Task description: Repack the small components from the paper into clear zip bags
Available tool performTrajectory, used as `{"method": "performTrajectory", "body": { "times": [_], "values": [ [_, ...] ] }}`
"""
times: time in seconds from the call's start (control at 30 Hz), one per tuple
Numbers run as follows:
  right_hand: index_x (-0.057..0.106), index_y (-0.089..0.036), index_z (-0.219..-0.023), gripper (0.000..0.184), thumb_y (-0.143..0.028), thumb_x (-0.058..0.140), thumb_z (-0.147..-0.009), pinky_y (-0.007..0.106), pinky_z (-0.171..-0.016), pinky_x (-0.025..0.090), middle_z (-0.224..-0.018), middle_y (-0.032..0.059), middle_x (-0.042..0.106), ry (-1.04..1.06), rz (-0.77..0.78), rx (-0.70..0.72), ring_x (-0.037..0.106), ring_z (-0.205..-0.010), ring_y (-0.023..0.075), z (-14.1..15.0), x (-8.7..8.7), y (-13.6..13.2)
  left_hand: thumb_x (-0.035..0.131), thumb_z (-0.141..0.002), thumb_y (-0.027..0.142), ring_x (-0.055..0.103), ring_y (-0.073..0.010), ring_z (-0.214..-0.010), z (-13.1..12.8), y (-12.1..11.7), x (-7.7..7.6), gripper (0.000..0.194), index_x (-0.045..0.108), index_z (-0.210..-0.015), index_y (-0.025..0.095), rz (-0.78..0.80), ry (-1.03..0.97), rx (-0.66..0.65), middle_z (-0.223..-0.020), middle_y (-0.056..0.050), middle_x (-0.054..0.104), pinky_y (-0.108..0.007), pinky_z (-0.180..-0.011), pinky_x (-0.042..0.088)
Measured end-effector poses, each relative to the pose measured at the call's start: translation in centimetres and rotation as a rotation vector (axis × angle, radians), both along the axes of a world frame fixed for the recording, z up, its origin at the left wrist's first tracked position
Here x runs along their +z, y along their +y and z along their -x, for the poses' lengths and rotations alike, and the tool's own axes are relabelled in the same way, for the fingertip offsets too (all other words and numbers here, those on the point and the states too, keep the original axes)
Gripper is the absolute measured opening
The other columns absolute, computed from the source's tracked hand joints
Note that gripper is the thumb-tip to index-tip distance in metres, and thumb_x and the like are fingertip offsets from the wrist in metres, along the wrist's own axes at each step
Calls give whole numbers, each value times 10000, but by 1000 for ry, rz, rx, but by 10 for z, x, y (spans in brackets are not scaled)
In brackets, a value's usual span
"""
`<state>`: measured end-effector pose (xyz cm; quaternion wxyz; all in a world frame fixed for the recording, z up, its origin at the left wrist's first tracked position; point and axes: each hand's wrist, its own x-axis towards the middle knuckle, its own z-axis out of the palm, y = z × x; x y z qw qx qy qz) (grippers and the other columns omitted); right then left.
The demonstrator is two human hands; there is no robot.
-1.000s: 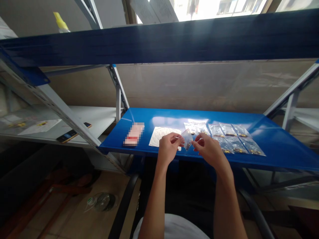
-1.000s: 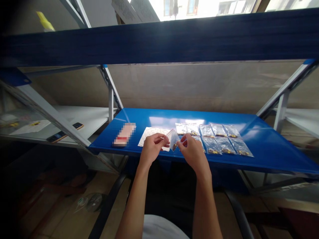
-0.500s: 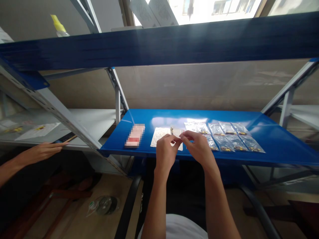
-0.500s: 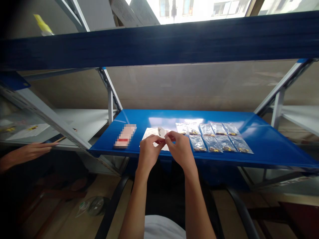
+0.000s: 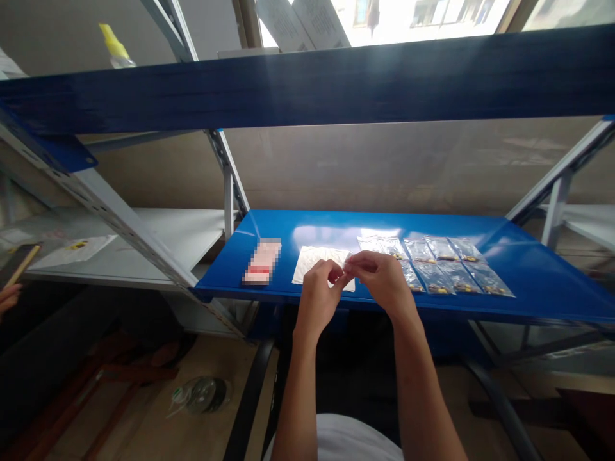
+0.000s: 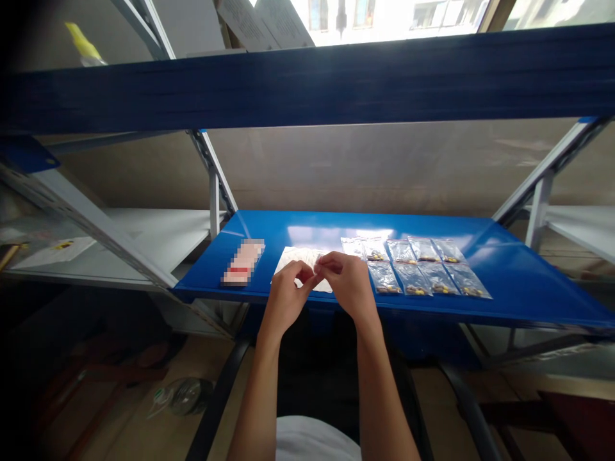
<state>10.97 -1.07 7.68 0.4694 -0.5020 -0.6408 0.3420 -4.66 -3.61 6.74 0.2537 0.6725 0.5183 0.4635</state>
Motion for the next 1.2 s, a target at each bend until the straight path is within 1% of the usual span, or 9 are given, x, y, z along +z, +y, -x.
{"method": "performTrajectory", "body": {
  "times": [0.2,0.33,0.47,0.6,0.8,0.9,1.03,1.1,1.2],
  "values": [
    [765,-184,-778,221,-394,713,-823,278,-575,505,-681,40,729,26,105,150,668,-644,191,-9,-2,1,739,-858,467,469,-114,-590,1,1,-1,334,612,-724,189,177,-76,-77,-608,44,553,-244,-561,337],
    [739,-173,-777,289,-460,758,-798,263,-569,512,-677,28,710,201,191,295,638,-614,160,-19,-3,1,782,-810,452,531,-123,-610,-4,0,0,316,646,-729,180,230,-200,-172,-643,20,628,-242,-582,387],
    [716,-179,-765,332,-505,738,-827,270,-589,520,-698,35,715,185,135,270,642,-626,162,-27,1,-1,755,-838,472,580,-131,-682,-4,3,0,324,618,-770,187,254,-320,-236,-717,19,621,-235,-633,437],
    [690,-189,-769,318,-471,640,-909,268,-564,470,-672,34,704,-1,30,243,610,-587,158,-30,3,-1,708,-887,463,653,-155,-782,-4,5,1,299,613,-797,195,222,-273,-188,-809,-4,668,-240,-686,485],
    [673,-196,-765,259,-363,581,-940,268,-613,455,-668,17,691,-141,-36,242,644,-649,174,-28,0,0,684,-915,387,738,-209,-856,-4,1,7,192,766,-909,214,170,-146,-157,-903,-52,782,-295,-777,547],
    [675,-196,-780,219,-328,589,-931,265,-642,469,-699,12,700,-165,-53,258,653,-669,170,-26,-1,-1,685,-908,450,762,-221,-794,0,1,5,263,781,-875,207,298,-205,-187,-864,-61,794,-281,-671,533],
    [684,-190,-807,195,-303,582,-930,266,-665,486,-751,24,720,-172,-56,286,668,-708,175,-21,0,-5,672,-905,438,775,-216,-754,8,2,1,263,773,-928,196,469,-335,-251,-955,-80,803,-238,-549,460],
    [688,-189,-816,192,-290,571,-931,263,-648,469,-746,24,717,-203,-67,279,659,-700,174,-17,1,-6,663,-901,388,772,-212,-745,10,2,1,222,769,-898,193,453,-339,-200,-933,-73,799,-236,-547,458],
    [677,-189,-805,195,-289,563,-927,258,-607,424,-706,12,694,-238,-106,238,615,-647,160,-10,2,-7,645,-893,326,747,-193,-700,10,3,3,182,748,-822,193,302,-251,-43,-847,-44,777,-253,-594,494]
  ]
}}
